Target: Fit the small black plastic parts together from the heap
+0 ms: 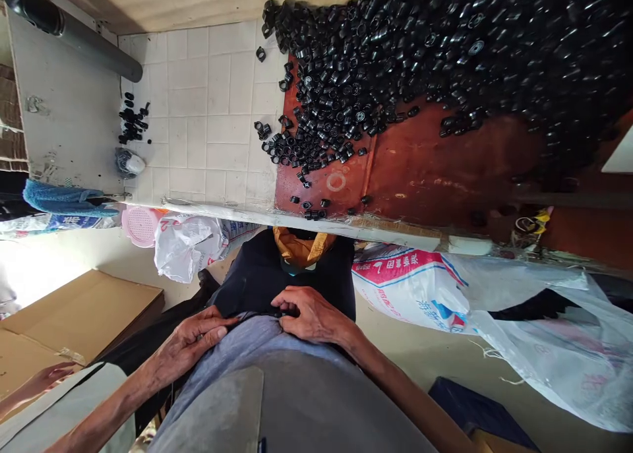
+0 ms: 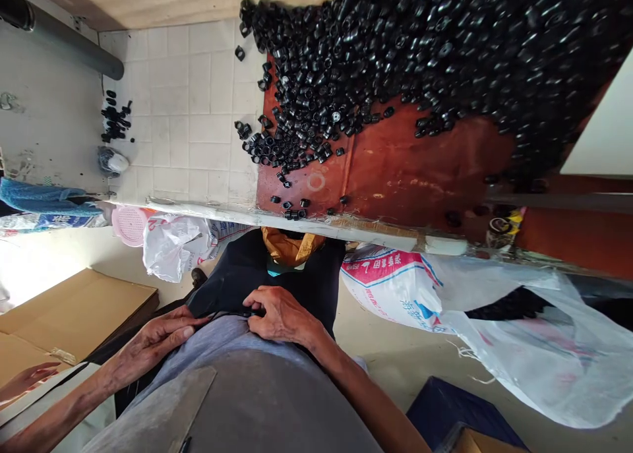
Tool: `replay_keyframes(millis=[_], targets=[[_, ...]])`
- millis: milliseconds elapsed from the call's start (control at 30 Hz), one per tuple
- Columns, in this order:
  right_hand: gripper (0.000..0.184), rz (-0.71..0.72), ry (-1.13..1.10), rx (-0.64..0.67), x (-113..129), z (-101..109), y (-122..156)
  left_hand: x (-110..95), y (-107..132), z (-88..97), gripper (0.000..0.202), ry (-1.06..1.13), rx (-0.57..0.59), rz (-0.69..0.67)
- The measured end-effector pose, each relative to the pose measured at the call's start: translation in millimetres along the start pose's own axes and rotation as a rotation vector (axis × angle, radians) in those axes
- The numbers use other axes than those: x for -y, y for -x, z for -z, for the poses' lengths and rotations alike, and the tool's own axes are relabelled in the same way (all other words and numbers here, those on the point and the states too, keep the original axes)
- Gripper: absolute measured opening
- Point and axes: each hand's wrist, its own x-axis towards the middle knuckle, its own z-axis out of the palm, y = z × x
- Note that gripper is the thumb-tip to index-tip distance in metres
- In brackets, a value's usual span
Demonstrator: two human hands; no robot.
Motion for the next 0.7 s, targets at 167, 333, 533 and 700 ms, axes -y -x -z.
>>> replay_keyframes(millis=[167, 333, 533, 700], targets=[[0.030, -0.023, -0.036, -0.013, -9, -2, 1, 1, 17, -2.2, 0.045, 0.197, -0.036, 0.149], [0.031, -0.043, -0.038, -0.073, -21, -7, 8, 16, 36, 3.2, 0.038, 0.489, 0.013, 0.222], [0.040, 0.041, -0.024, 0.044, -4, -9, -1, 33, 53, -1.1, 0.025, 0.265, 0.034, 0.177], [0.044, 0.086, -0.025, 0.136, 22, -24, -27, 36, 57, -12.3, 0.032, 0.141, -0.066, 0.094]])
